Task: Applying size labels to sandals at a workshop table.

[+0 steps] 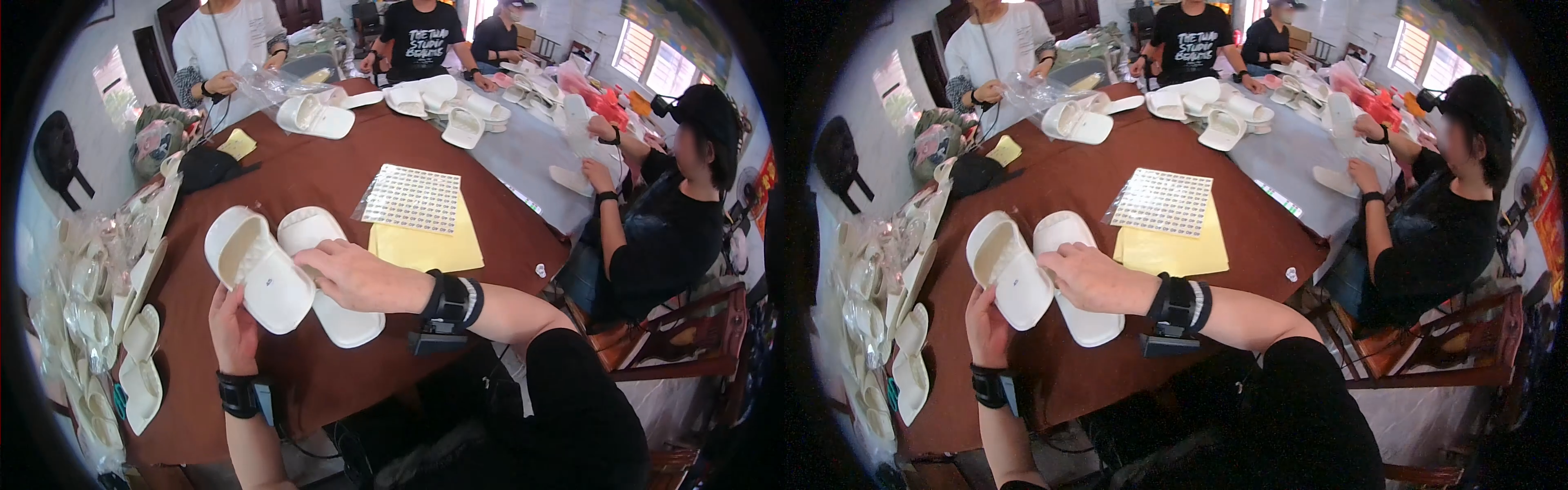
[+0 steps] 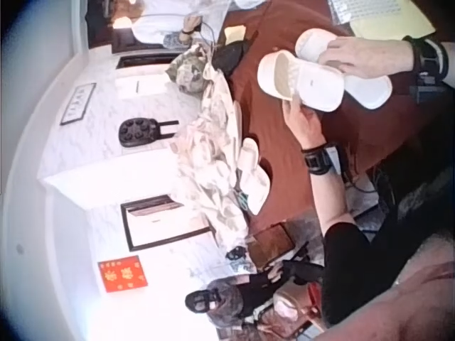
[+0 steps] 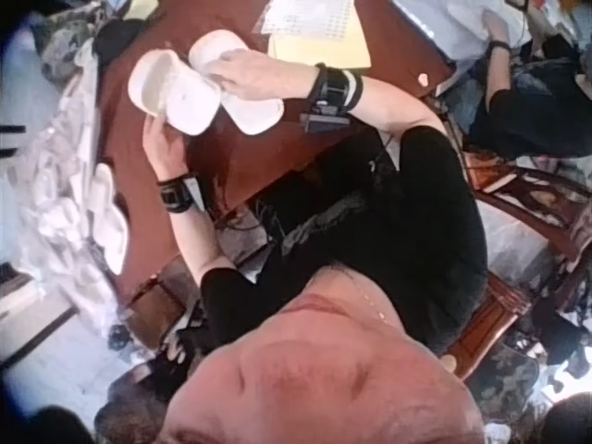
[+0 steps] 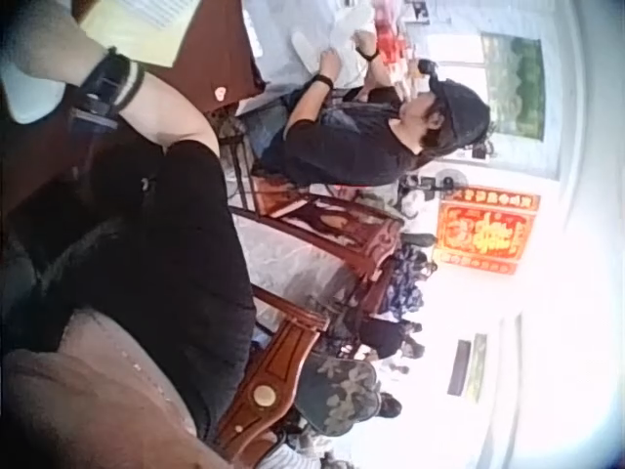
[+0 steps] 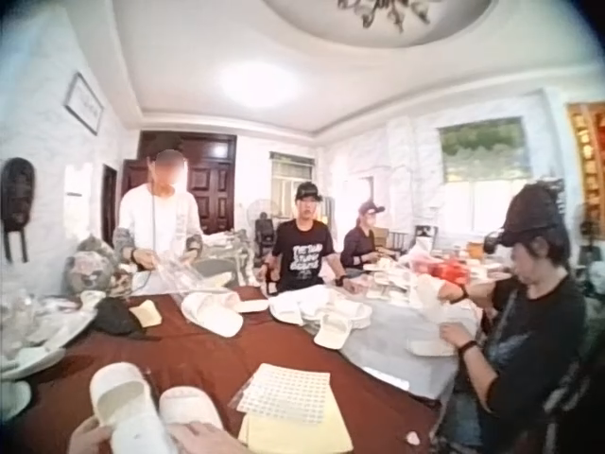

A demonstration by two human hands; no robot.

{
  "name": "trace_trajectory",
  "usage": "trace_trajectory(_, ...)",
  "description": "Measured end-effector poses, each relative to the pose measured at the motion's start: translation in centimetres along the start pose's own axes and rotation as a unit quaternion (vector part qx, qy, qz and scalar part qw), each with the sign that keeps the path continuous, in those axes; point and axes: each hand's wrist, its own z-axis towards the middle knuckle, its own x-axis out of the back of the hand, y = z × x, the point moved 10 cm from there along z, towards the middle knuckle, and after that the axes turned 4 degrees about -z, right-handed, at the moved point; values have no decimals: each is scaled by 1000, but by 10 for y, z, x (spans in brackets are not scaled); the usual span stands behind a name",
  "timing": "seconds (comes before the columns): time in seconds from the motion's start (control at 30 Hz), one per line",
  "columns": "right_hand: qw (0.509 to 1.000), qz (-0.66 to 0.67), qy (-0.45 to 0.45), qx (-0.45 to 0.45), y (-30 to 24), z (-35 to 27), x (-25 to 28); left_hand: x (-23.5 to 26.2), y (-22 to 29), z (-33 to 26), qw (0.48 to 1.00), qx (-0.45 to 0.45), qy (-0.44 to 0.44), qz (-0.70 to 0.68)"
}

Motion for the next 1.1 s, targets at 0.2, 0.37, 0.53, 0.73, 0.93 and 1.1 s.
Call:
trace_trajectory(0.2, 999, 6, -30, -32, 14, -5, -5, 13, 12, 6, 995, -89, 47, 13)
trace_trajectory(0.37, 981, -127, -138, -40, 28, -7, -18, 15, 18, 1, 991, -110, 73, 34)
trace_trajectory(0.53, 990, -50, -125, -31, 25, 0, -25, 15, 17, 4, 991, -117, 46, 42)
trace_trajectory(0.73, 987, 69, -128, -69, 26, 27, -49, 11, 13, 5, 992, -106, 42, 56)
trace_trajectory(0.93, 985, -18, -141, -97, 38, 42, -87, 5, 15, -1, 993, -78, 5, 87)
trace_trajectory(1.1, 990, 87, 42, -102, 36, 50, -52, -31, 22, -18, 987, -114, -31, 107)
